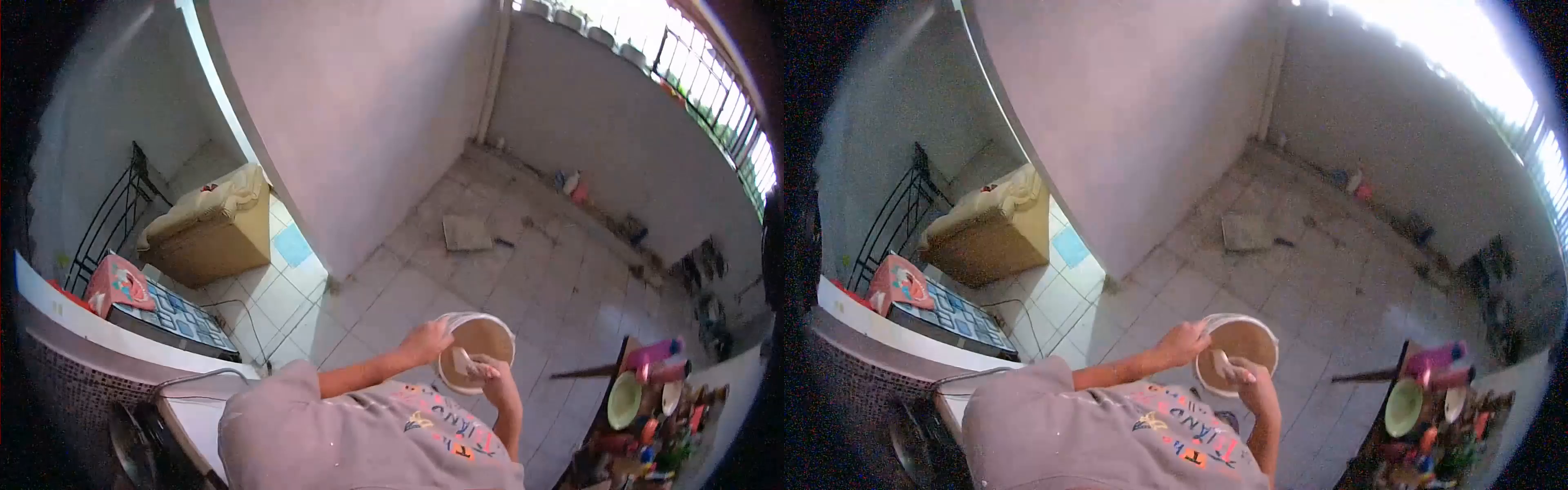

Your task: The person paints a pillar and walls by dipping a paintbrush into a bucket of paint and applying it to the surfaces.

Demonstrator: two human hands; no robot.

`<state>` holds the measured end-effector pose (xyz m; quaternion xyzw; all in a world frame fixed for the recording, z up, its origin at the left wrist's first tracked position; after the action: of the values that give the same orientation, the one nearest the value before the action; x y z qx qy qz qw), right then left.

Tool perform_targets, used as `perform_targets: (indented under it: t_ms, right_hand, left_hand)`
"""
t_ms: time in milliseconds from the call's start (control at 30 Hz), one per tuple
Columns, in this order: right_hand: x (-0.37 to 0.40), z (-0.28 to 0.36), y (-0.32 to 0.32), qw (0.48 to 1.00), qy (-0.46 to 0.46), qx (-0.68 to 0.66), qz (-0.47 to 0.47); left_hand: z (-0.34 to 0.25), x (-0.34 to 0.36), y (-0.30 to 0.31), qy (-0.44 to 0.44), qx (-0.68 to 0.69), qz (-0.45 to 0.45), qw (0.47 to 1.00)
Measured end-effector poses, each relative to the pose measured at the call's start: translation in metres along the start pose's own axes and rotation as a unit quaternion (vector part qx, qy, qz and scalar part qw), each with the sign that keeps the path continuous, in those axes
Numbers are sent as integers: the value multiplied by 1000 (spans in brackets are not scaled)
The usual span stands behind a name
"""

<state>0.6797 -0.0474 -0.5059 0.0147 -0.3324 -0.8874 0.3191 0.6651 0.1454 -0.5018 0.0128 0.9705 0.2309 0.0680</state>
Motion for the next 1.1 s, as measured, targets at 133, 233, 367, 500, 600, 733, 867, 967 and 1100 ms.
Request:
perform_targets:
  t_ms: [133,233,367,500,600,733,867,967,1100]
  right_hand:
    - [-24,-3,14,995,33,0,-99]
    - [-50,-10,40,998,-16,15,-63]
    - [-102,-24,70,997,44,-62,-33]
    - [-149,-13,99,991,69,-113,-1]
    - [-188,-18,114,987,81,-127,55]
    - [-243,-25,113,972,67,-182,133]
    - [-277,-16,98,956,131,-185,185]
    - [-286,-17,100,943,127,-197,237]
    - [-319,-43,64,883,19,-366,294]
  left_hand:
    - [41,-12,14,74,-37,-45,996]
    - [46,-36,27,94,-57,-63,992]
    - [86,-44,21,192,-58,-159,967]
    - [94,-59,37,238,-52,-282,928]
    - [87,-64,47,273,-34,-350,895]
    - [97,-62,47,307,-14,-417,855]
    - [97,-47,34,312,-17,-494,811]
    - [87,-49,19,329,-4,-542,773]
    - [82,-54,8,351,-84,-563,743]
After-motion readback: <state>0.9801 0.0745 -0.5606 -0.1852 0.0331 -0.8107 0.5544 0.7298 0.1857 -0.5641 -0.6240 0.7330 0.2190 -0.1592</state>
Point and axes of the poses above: each hand's wrist, its own x-axis away from the middle knuckle, its own y-axis out of the back of the hand, z = x × y, the point moved 3 cm from there along -x, towards the middle knuckle, and after that the axes turned 15 degrees about x, right-handed, at the moved point
